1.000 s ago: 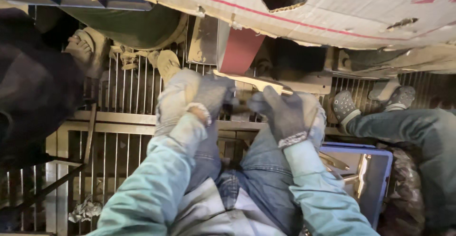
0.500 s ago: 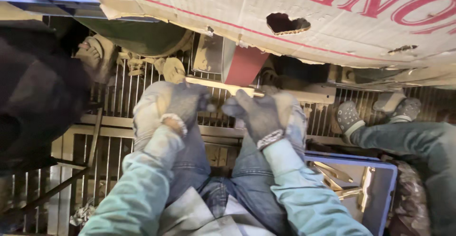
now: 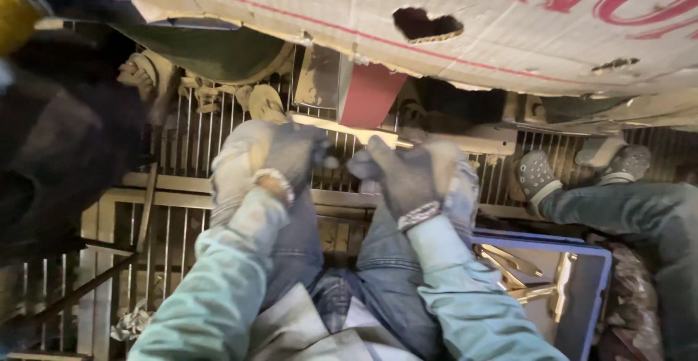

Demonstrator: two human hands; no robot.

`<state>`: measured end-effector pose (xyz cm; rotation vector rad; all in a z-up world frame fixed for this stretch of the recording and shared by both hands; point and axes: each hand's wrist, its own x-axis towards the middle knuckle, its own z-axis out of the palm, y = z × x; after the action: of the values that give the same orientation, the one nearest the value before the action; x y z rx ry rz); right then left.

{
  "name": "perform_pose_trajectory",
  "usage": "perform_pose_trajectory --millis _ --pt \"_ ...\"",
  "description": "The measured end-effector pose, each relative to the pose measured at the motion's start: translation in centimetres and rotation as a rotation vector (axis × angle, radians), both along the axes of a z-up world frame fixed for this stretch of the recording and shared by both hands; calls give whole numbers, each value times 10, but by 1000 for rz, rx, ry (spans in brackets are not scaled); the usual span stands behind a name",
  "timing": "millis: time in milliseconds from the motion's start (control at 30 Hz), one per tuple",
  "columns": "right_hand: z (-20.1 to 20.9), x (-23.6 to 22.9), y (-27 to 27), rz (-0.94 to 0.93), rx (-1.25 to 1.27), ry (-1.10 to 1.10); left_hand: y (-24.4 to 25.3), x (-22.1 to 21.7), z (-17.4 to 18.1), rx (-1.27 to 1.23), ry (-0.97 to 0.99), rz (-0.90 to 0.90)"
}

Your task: The person sits on a metal grate floor and repeatedly rubs brass-colored metal parts against a moving red sanding belt. They pick up each part from a blue tray, press it against the belt, and place it back into the tray.

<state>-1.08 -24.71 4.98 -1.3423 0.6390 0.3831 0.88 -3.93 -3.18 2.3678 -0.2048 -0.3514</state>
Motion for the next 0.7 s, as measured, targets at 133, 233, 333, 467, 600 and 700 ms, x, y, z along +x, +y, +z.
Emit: perform_pose_trajectory --millis 133,233,333,467,600,700 --pt "9 -12 -31 -96 -50 -53 -52 6 -21 17 -450 -157" --pt "17 -24 -42 -154 -32 -93 -79 4 -15 -440 186 -22" --pt "20 -27 -43 -164 -13 -92 -86 5 -3 -1000 666 508" --pt "14 -16 -24 -156 8 -26 -63 9 10 -896 567 502" --pt "7 -2 1 -47 22 -21 -24 9 17 -710 567 540" --pt "0 6 18 47 -30 97 5 4 18 -511 455 379"
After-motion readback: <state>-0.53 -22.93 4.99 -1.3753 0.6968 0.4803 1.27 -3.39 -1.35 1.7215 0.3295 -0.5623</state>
